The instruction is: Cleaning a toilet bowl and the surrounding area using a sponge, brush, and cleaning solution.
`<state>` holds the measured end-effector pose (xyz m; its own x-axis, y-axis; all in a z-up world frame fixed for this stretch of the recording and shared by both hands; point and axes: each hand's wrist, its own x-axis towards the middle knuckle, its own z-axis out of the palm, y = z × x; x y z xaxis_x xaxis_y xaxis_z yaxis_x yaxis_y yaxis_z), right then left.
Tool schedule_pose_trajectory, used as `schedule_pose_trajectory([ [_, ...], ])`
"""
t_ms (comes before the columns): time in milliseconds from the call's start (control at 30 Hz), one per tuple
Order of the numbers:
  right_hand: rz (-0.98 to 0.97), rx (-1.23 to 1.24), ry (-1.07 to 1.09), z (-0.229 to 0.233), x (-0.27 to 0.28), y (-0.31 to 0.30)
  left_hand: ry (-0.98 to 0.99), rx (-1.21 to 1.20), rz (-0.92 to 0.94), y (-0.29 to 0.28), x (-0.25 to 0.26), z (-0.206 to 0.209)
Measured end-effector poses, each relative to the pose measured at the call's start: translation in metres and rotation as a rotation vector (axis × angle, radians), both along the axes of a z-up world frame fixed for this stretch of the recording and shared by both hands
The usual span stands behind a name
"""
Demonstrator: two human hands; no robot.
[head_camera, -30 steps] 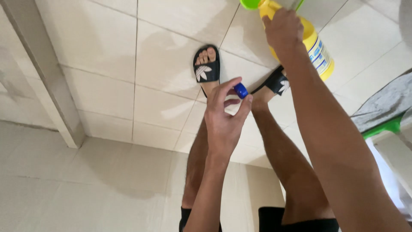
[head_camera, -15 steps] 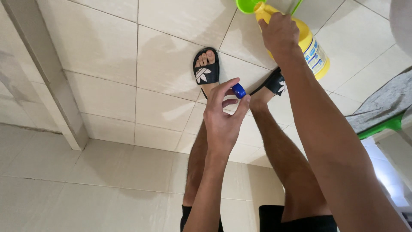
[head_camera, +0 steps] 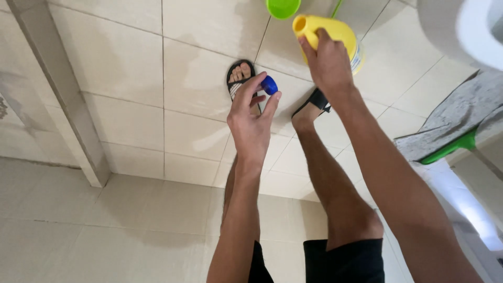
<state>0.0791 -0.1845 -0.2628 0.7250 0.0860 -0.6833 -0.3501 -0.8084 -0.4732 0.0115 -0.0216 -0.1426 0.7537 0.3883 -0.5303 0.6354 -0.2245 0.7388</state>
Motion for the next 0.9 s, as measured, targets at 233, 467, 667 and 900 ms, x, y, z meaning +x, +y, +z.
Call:
schedule_pose_trajectory([
  [233,0.089,0.112,-0.188,0.115,-0.024,-0.017,-0.282,0.19,-0.399,-0.012,0.042,0.039],
  [467,0.196,0.181,-0.313,0.168,-0.021,0.021,-0.117,0.325,-0.492,0.018,0.056,0.098],
  [667,0.284,0.287,-0.327,0.169,-0.019,0.094,-0.12,0.434,-0.711,0.097,0.06,0.139],
  [900,0.572,0.443,-0.44,0.089,-0.013,0.193,-0.201,0.67,-1.168,0.194,0.043,0.104],
])
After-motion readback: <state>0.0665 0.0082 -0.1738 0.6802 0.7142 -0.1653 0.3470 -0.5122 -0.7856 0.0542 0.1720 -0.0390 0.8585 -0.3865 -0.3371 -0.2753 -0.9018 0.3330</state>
